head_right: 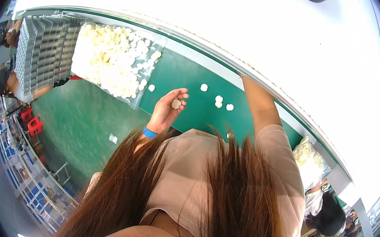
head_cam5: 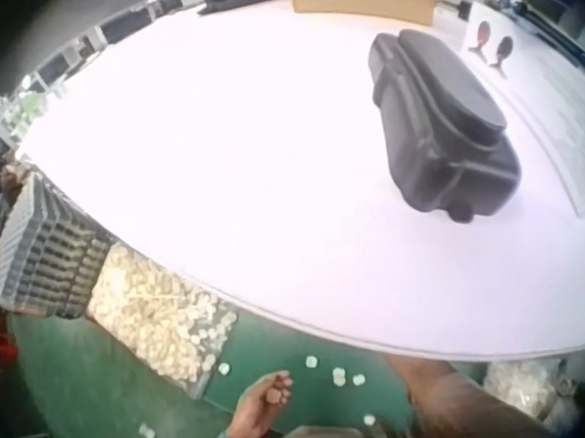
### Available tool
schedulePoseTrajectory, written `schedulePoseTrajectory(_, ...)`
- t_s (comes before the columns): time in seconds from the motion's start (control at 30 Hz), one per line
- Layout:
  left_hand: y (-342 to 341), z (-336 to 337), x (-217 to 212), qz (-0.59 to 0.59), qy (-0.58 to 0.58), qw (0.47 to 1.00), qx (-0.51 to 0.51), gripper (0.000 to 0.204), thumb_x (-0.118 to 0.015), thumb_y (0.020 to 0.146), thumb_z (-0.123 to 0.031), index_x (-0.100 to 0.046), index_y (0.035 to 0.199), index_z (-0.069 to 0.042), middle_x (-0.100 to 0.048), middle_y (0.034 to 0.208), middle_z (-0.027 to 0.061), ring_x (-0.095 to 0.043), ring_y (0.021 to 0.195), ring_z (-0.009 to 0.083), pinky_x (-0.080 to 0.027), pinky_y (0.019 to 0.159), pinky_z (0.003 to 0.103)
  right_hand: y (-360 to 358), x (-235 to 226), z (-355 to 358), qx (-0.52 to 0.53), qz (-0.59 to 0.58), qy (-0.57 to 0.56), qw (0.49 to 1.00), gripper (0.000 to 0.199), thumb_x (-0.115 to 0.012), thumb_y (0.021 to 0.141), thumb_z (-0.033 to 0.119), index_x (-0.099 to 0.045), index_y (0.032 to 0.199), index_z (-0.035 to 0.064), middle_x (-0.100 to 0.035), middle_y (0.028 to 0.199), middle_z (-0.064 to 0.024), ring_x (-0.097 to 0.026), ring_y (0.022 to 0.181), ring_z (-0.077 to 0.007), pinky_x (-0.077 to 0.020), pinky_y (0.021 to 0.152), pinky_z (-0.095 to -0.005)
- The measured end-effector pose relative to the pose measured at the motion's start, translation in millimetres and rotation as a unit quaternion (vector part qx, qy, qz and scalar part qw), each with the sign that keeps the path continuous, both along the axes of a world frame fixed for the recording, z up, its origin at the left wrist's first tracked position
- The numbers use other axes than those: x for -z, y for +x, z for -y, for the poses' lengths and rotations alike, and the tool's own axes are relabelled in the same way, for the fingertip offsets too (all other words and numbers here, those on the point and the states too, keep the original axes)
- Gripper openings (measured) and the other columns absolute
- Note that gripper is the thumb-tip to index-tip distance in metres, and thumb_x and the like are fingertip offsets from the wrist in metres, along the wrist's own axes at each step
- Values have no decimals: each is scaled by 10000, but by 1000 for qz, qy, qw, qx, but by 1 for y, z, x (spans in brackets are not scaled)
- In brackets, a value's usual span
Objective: Inspecting and assembling small white electronic components on a factory production line.
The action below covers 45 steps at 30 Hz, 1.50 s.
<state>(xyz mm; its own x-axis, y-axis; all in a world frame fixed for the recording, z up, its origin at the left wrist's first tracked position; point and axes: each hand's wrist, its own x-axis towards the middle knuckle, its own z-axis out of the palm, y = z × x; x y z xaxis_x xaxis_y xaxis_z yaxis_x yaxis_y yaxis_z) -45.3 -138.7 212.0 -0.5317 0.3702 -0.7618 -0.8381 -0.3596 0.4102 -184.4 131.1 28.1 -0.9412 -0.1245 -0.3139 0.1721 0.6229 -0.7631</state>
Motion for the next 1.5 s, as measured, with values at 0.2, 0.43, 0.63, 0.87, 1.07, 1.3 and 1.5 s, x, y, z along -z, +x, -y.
schedulePoseTrajectory(0.2, 0, 3, -1, 0, -6, 1000, -11, 288, -460, 984, -213, -581, 1122, 9, -622, 965, 56, -559, 766, 106, -483, 679, 226, 0, -48, 23, -52, -111, 176, 977, 289, -517, 950, 348, -686, 1109, 176, -640, 1168, -53, -590, 1031, -293, -445, 915, -349)
schedulePoseTrajectory(0.43, 1, 5, 3, 0, -4, 1000, -12, 285, -462, 983, -212, -582, 1121, 7, -623, 963, 52, -560, 769, 109, -482, 680, 225, -1, -41, 34, -48, -139, 172, 974, 242, -534, 941, 313, -692, 1107, 236, -639, 1167, -54, -588, 1038, -307, -454, 896, -397)
schedulePoseTrajectory(0.63, 3, 4, 5, 0, 37, 999, -18, 313, -455, 989, -239, -572, 1132, 14, -628, 1006, 78, -588, 832, 140, -499, 718, 243, -4, 21, 32, 42, -134, 169, 976, 188, -585, 896, 260, -700, 1021, 178, -625, 1175, -86, -582, 1061, -323, -452, 891, -425)
schedulePoseTrajectory(0.87, -11, 12, -22, -8, 210, 965, -156, 541, -474, 971, -346, -385, 1329, 49, -417, 1383, 238, -462, 1244, 331, -407, 1048, 420, 5, -77, 67, -30, -226, 246, 942, 253, -645, 838, 207, -676, 1077, 134, -583, 1235, -92, -483, 1189, -263, -350, 950, -452)
schedulePoseTrajectory(1.07, -15, 10, -36, -37, 279, 942, -181, 621, -431, 973, -424, -325, 1394, 20, -319, 1459, 245, -418, 1281, 337, -347, 1087, 430, 118, -213, 104, 35, -150, -224, 962, 211, -664, 805, 72, -693, 1013, 46, -670, 970, -88, -648, 821, -207, -509, 774, -332)
schedulePoseTrajectory(1.3, 8, 4, -40, -62, 231, 970, -38, 530, -427, 988, -395, -434, 1328, 13, -513, 1287, 166, -544, 1110, 213, -454, 923, 308, 173, -235, 112, 25, -70, -217, 973, 124, -680, 764, 43, -676, 887, 60, -652, 927, -72, -635, 770, -201, -502, 699, -313)
schedulePoseTrajectory(1.5, 25, 6, -37, -76, 60, 995, 10, 298, -559, 935, -78, -543, 1211, 34, -649, 1033, 91, -632, 913, 153, -532, 820, 259, 187, -229, 100, 16, -212, -166, 963, 165, -654, 781, 9, -679, 925, 87, -654, 952, -84, -647, 888, -268, -527, 779, -347)
